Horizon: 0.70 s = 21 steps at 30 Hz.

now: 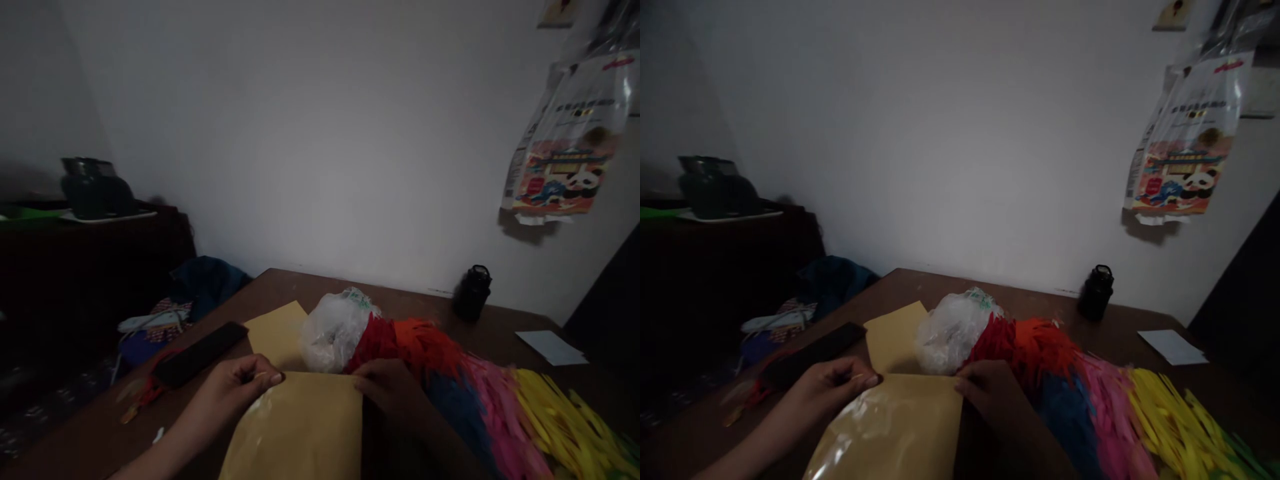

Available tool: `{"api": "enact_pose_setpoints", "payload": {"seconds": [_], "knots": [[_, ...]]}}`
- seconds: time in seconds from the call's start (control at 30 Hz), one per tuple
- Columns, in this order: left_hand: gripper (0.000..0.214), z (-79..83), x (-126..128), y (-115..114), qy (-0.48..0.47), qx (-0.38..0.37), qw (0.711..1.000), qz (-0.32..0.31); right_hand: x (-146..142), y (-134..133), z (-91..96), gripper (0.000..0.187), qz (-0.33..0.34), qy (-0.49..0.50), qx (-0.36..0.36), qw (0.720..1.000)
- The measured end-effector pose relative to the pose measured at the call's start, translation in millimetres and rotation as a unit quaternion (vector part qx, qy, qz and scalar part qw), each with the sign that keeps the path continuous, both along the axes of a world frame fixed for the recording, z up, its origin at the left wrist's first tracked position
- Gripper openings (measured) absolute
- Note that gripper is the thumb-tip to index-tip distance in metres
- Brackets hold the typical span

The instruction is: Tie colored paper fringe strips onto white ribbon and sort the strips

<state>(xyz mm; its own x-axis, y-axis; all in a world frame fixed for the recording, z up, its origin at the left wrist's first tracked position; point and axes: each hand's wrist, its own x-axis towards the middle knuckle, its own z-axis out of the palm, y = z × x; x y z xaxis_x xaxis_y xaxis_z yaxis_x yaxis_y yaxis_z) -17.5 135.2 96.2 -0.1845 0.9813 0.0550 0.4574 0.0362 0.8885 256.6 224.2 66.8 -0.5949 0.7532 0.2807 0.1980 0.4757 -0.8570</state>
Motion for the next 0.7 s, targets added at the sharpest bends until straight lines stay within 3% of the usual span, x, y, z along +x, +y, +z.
{"api": "enact_pose_setpoints", "payload": {"seconds": [0.17, 0.27, 0.3, 0.37, 0.5, 0.7], "knots": [[0.033, -4.6, 13.7, -7.1, 0.072, 0.012, 0.996, -0.057, -10.3, -19.6, 3.8, 0.036, -0.029, -0.052, 0.148, 0.987], [0.031, -6.7, 25.6, -9.0, 0.088, 0.025, 0.991, -0.102, -21.9, -33.1, -0.2, 0.012, 0.004, -0.096, 0.201, 0.975], [0.030, -7.3, 28.5, -8.7, 0.072, 0.027, 0.991, -0.113, -23.9, -35.8, -1.1, 0.008, 0.007, -0.105, 0.200, 0.974], [0.032, -8.1, 32.4, -7.3, 0.007, 0.023, 0.992, -0.124, -24.0, -37.6, -0.7, 0.027, 0.010, -0.112, 0.166, 0.980], [0.046, -6.0, 35.3, -6.5, -0.121, -0.028, 0.985, -0.117, -17.3, -35.9, 7.4, 0.036, 0.018, -0.085, 0.041, 0.995], [0.053, -6.4, 38.1, -10.6, -0.121, -0.022, 0.988, -0.088, -16.5, -38.3, 16.4, 0.033, 0.032, -0.078, -0.022, 0.996]]}}
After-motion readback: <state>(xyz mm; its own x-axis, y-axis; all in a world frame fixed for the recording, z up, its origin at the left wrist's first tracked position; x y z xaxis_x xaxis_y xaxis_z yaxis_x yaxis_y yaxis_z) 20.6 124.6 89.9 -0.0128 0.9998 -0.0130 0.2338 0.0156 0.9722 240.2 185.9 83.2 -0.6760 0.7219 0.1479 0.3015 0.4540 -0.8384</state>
